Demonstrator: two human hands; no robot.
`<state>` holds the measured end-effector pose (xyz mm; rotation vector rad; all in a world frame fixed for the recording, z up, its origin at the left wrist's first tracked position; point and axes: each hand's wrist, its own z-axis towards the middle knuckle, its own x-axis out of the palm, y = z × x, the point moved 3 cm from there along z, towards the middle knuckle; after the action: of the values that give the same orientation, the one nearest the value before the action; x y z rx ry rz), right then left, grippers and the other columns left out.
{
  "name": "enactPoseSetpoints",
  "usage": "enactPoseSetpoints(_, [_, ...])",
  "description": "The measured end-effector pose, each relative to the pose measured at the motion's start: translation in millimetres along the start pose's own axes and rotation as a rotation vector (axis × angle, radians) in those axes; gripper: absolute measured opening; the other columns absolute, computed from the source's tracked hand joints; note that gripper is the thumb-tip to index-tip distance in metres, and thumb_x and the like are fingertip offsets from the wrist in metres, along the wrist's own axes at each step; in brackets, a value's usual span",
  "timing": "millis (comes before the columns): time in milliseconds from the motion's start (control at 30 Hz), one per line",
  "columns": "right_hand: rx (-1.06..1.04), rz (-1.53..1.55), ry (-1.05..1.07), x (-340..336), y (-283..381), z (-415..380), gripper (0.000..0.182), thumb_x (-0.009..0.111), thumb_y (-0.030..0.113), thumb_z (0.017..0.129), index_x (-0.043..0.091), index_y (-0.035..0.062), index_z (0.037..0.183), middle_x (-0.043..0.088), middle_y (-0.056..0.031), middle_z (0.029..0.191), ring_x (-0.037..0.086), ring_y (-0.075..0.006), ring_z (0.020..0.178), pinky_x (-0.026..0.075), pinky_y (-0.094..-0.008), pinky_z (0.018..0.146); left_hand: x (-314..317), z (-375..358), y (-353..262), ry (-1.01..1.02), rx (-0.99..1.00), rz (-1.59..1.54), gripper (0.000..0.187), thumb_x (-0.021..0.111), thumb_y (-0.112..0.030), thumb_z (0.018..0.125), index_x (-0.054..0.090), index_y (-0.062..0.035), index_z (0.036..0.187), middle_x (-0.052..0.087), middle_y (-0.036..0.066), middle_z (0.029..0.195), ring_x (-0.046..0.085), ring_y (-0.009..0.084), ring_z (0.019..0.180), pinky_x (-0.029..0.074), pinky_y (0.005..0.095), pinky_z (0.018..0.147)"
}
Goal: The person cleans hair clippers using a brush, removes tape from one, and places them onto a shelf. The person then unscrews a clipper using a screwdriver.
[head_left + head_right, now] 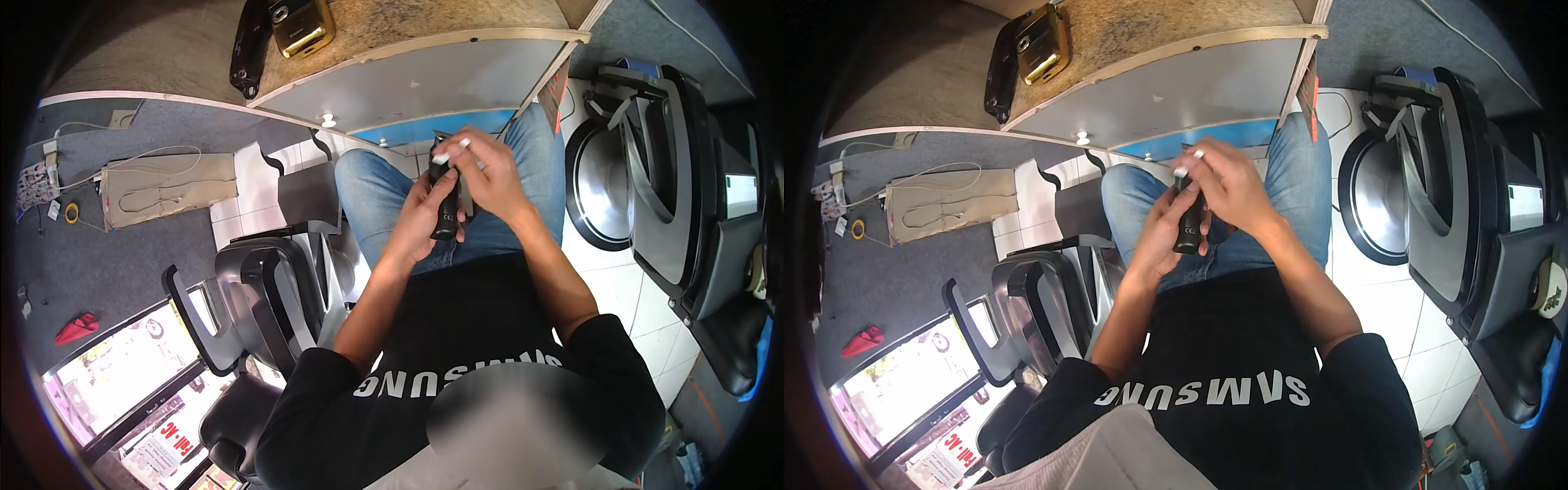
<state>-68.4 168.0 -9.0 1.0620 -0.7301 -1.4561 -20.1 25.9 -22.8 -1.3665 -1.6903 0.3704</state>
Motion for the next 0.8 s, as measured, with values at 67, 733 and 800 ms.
enactPoseSetpoints(67, [-0.010, -0.120, -0.132, -6.4, 0.5, 7.8, 0.016, 0.065, 0.013, 0.103, 0.075, 0.0009, 0.099, 0.069, -0.0107, 0.090, 0.067, -0.0321, 0.083, 0.052, -0.0416, 0.077, 2.6, -3.2, -0.1, -0.040, 0.015, 0.036, 0.037, 0.062, -0.036, 0.110, 0.052, -0.0020, 0.121, 0.060, 0.006, 0.088, 0.063, 0.0121, 0.067, 0.055, 0.0297, 0.044])
enactPoseSetpoints(733, [0.027, -0.070, -0.157, -6.9, -3.6, 3.0, 0.012, 0.074, 0.010, 0.099, 0.075, -0.0020, 0.096, 0.065, -0.0098, 0.082, 0.061, -0.0225, 0.067, 0.046, -0.0346, 0.060, 0.3, 5.3, 9.1, -0.165, 0.207, 0.514, 0.057, 0.069, -0.024, 0.105, 0.034, 0.0036, 0.140, 0.060, 0.011, 0.095, 0.061, 0.0101, 0.063, 0.050, 0.0267, 0.040])
enactPoseSetpoints(800, [-0.037, -0.117, -0.237, -8.1, -1.2, 4.5, 0.012, 0.075, 0.010, 0.098, 0.075, -0.0018, 0.095, 0.066, -0.0099, 0.083, 0.062, -0.0231, 0.067, 0.047, -0.0351, 0.061, 4.1, 1.7, 3.5, -0.158, 0.152, 0.569, 0.056, 0.070, -0.021, 0.104, 0.036, 0.0046, 0.141, 0.062, 0.013, 0.099, 0.065, 0.0145, 0.071, 0.055, 0.0306, 0.051])
